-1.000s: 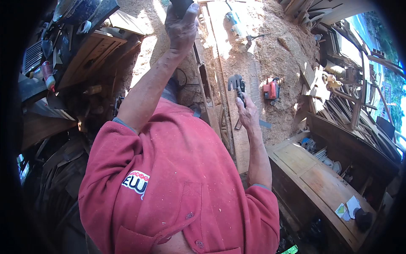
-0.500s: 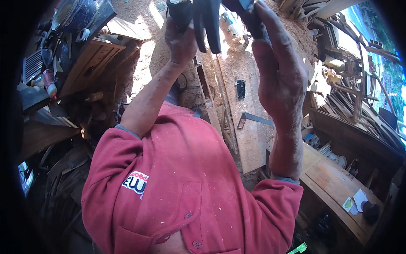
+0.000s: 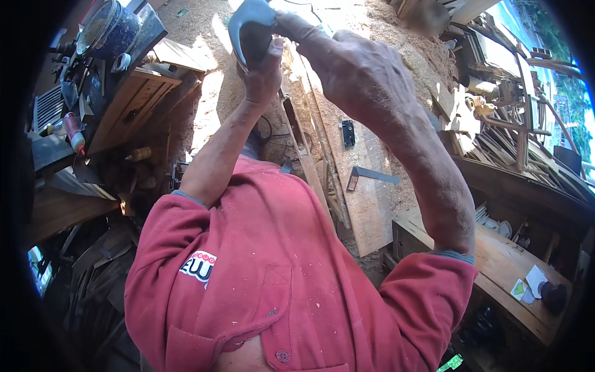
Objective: The person uses power routers to shape the edge of a wooden door and then carves a mortise into the wood using a chisel and a hammer.
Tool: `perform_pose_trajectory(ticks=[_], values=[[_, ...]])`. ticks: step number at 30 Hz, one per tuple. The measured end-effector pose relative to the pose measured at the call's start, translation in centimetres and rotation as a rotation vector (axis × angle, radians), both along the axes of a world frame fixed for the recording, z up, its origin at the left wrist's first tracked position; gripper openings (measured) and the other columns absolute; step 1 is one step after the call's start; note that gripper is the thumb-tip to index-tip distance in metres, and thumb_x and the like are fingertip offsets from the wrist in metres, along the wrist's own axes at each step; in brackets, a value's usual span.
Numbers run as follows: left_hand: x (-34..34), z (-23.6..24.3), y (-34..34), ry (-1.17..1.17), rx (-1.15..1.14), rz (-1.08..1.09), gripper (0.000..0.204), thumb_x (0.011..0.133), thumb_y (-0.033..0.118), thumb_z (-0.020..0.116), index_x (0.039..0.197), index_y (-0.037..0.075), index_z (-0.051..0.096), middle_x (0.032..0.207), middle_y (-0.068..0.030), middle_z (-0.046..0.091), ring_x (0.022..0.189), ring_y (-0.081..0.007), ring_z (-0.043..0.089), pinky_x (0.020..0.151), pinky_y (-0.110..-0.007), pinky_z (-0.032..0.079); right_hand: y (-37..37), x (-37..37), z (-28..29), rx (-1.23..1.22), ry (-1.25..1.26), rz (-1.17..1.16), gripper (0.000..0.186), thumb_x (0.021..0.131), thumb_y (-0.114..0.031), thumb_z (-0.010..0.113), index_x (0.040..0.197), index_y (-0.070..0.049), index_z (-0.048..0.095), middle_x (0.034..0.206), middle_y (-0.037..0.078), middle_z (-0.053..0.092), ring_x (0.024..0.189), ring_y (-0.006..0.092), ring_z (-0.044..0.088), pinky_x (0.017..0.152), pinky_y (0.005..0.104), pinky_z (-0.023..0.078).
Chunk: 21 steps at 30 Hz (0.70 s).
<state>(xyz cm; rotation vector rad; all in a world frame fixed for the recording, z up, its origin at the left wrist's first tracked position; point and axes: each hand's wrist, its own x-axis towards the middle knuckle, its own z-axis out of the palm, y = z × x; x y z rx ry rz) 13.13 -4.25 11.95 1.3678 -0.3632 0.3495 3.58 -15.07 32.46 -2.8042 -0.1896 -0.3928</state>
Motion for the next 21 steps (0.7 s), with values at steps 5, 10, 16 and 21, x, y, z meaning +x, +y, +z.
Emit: perform_pose_trajectory(ticks=[5, 10, 16, 21], values=[[-0.1, 0.5, -0.1, 0.028, -0.265, -0.143, 0.035, 0.086, 0.013, 0.077, 0.112, 0.005, 0.054, 0.096, -0.0017, 0.063, 0.086, -0.0078, 0.059, 0.079, -0.025, 0.05, -0.3, -1.8, 1.2, 0.652, -0.111, -0.075, 0.044, 0.102, -0.018, 0.059, 0.145, -0.014, 0.051, 0.073, -0.006, 0.053, 0.063, 0.0058, 0.046, 0.056, 0.0237, 0.038], [2.4, -0.2, 2.3, 0.43, -0.52, -0.382, 0.022, 0.088, 0.017, 0.074, 0.099, 0.011, 0.056, 0.069, 0.0034, 0.054, 0.047, -0.0037, 0.043, 0.039, -0.021, 0.032, -0.7, -3.0, 1.2, 0.852, -0.13, -0.172, 0.045, 0.103, -0.016, 0.056, 0.147, -0.012, 0.049, 0.076, -0.005, 0.05, 0.061, 0.0018, 0.038, 0.051, 0.0194, 0.028], [3.4, -0.8, 3.0, 0.535, -0.624, -0.24, 0.014, 0.089, 0.019, 0.068, 0.084, 0.01, 0.058, 0.062, 0.0038, 0.053, 0.044, -0.0038, 0.043, 0.038, -0.021, 0.033, -1.1, -4.0, -1.7, 0.87, -0.137, -0.16, 0.048, 0.102, -0.023, 0.058, 0.147, -0.01, 0.048, 0.07, -0.006, 0.048, 0.059, 0.0006, 0.036, 0.049, 0.0189, 0.025], [2.4, -0.2, 2.1, 0.465, -0.541, -0.241, 0.016, 0.088, 0.019, 0.07, 0.083, 0.009, 0.059, 0.063, 0.0042, 0.054, 0.047, -0.004, 0.048, 0.042, -0.021, 0.038, -0.8, -3.0, -1.3, 0.658, -0.194, -0.029, 0.044, 0.103, -0.017, 0.055, 0.145, -0.005, 0.048, 0.1, 0.004, 0.057, 0.089, 0.012, 0.049, 0.075, 0.0264, 0.038]])
